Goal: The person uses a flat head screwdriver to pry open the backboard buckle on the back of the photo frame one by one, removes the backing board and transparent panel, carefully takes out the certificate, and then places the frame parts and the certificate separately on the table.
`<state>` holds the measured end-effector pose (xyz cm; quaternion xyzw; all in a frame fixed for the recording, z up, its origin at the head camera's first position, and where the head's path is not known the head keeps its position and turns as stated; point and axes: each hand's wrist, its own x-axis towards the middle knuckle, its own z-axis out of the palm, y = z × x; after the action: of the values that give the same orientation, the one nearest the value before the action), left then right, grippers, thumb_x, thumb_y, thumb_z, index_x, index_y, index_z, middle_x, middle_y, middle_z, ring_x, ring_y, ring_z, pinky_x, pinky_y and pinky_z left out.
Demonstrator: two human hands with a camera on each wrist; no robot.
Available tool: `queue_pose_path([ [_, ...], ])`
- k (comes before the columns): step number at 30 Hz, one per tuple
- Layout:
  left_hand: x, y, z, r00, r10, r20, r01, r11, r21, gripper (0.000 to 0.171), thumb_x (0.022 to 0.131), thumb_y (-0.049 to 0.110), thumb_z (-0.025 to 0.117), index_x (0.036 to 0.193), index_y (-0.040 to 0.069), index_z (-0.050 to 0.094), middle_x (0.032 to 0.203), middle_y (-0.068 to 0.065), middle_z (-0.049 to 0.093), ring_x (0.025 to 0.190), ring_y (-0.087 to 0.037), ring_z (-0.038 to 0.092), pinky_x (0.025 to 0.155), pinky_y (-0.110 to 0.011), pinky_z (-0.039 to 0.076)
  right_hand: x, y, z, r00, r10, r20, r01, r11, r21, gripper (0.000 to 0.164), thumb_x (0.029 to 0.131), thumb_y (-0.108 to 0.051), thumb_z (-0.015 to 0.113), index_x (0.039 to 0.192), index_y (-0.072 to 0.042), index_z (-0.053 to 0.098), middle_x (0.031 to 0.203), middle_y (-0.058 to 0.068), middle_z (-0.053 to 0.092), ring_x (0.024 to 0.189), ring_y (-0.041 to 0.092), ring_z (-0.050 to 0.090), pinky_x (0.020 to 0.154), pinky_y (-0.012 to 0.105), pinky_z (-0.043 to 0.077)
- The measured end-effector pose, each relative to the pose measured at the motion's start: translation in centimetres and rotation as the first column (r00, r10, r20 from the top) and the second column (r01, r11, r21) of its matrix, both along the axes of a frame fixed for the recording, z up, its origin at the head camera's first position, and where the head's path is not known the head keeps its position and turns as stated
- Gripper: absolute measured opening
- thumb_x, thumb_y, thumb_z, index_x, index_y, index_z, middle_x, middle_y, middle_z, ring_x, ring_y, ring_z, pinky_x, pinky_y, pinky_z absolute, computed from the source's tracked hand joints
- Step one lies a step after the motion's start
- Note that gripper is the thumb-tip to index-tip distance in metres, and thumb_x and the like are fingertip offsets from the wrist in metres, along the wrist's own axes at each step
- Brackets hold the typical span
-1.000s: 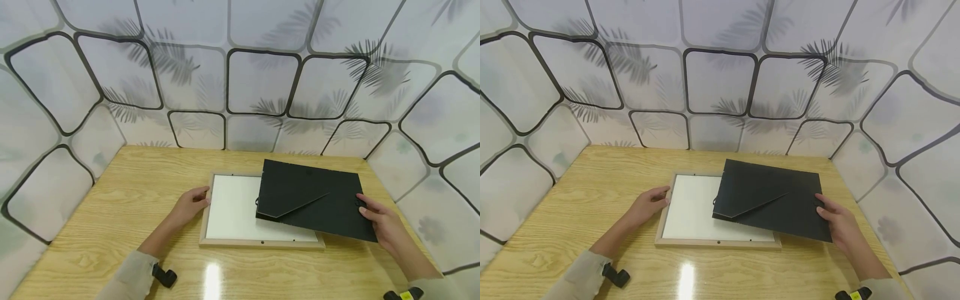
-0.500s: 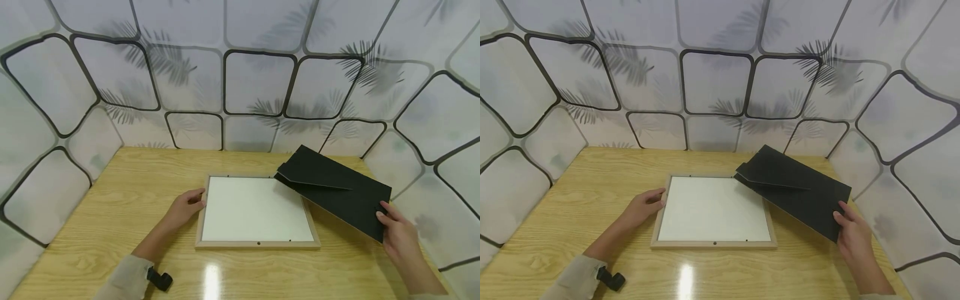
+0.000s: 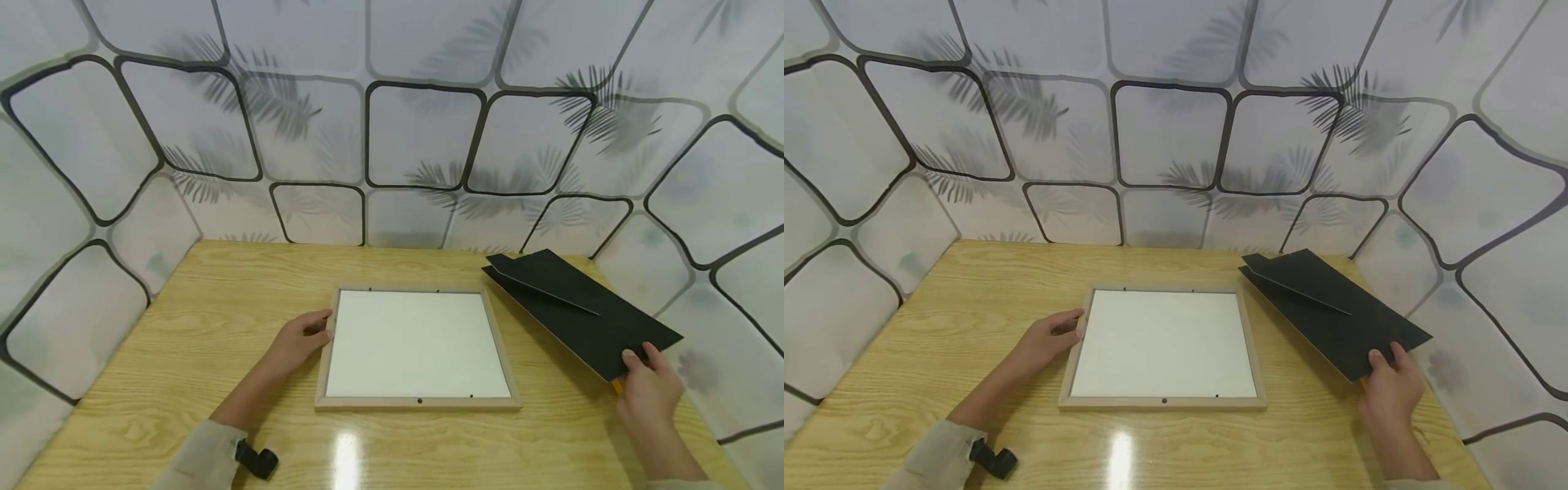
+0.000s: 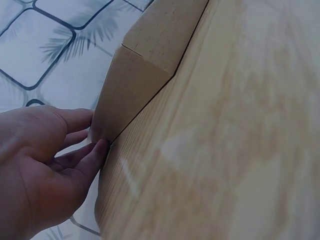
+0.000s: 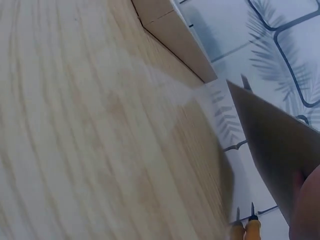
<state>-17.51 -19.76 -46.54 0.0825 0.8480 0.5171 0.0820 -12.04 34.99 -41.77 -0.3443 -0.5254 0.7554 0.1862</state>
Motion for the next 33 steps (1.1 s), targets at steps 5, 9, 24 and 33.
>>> queue_pose_path([
  [5, 0.2, -0.1, 0.1, 1.000, -0.002, 0.002, 0.002, 1.000, -0.002, 0.054, 0.102, 0.023, 0.061, 0.152, 0.010, 0.046, 0.146, -0.016, 0.053, 0.130, -0.034, 0.051, 0.106, -0.052, 0.045, -0.1, -1.2, -0.6, 1.000, 0.010, 0.013, -0.011, 0.995, 0.101, 0.065, 0.103, -0.012, 0.051, 0.160, -0.023, 0.021, 0.168, -0.008, 0.010, 0.152, 0.010, 0.022, 0.084, 0.003, 0.045],
  [9, 0.3, -0.1, 0.1, 1.000, 0.016, 0.014, -0.016, 1.000, -0.003, 0.053, 0.102, 0.023, 0.062, 0.151, 0.010, 0.047, 0.145, -0.016, 0.054, 0.130, -0.034, 0.052, 0.107, -0.052, 0.044, 0.0, -2.3, -0.9, 0.999, 0.047, -0.006, -0.046, 0.989, 0.142, 0.068, 0.104, -0.015, 0.050, 0.162, -0.022, 0.014, 0.168, -0.007, 0.006, 0.153, 0.010, 0.019, 0.092, 0.003, 0.042],
  [24, 0.5, -0.2, 0.1, 1.000, 0.011, 0.016, -0.011, 1.000, 0.005, 0.053, 0.102, 0.024, 0.061, 0.151, 0.010, 0.047, 0.145, -0.016, 0.053, 0.129, -0.033, 0.052, 0.106, -0.051, 0.045, 0.9, -6.0, -1.2, 0.951, 0.296, 0.091, -0.309, 0.925, 0.220, 0.069, 0.108, -0.014, 0.041, 0.162, -0.018, -0.002, 0.169, 0.001, -0.008, 0.154, 0.017, 0.016, 0.108, 0.013, 0.037],
  [33, 0.4, -0.2, 0.0, 1.000, 0.015, 0.021, -0.015, 1.000, 0.008, 0.053, 0.102, 0.024, 0.061, 0.151, 0.010, 0.047, 0.143, -0.016, 0.055, 0.127, -0.031, 0.053, 0.104, -0.049, 0.046, 1.4, -7.2, -2.1, 0.922, 0.333, 0.197, -0.375, 0.894, 0.244, 0.077, 0.105, -0.014, 0.052, 0.163, -0.019, 0.001, 0.169, 0.005, -0.003, 0.129, 0.002, 0.052, 0.095, 0.008, 0.045],
])
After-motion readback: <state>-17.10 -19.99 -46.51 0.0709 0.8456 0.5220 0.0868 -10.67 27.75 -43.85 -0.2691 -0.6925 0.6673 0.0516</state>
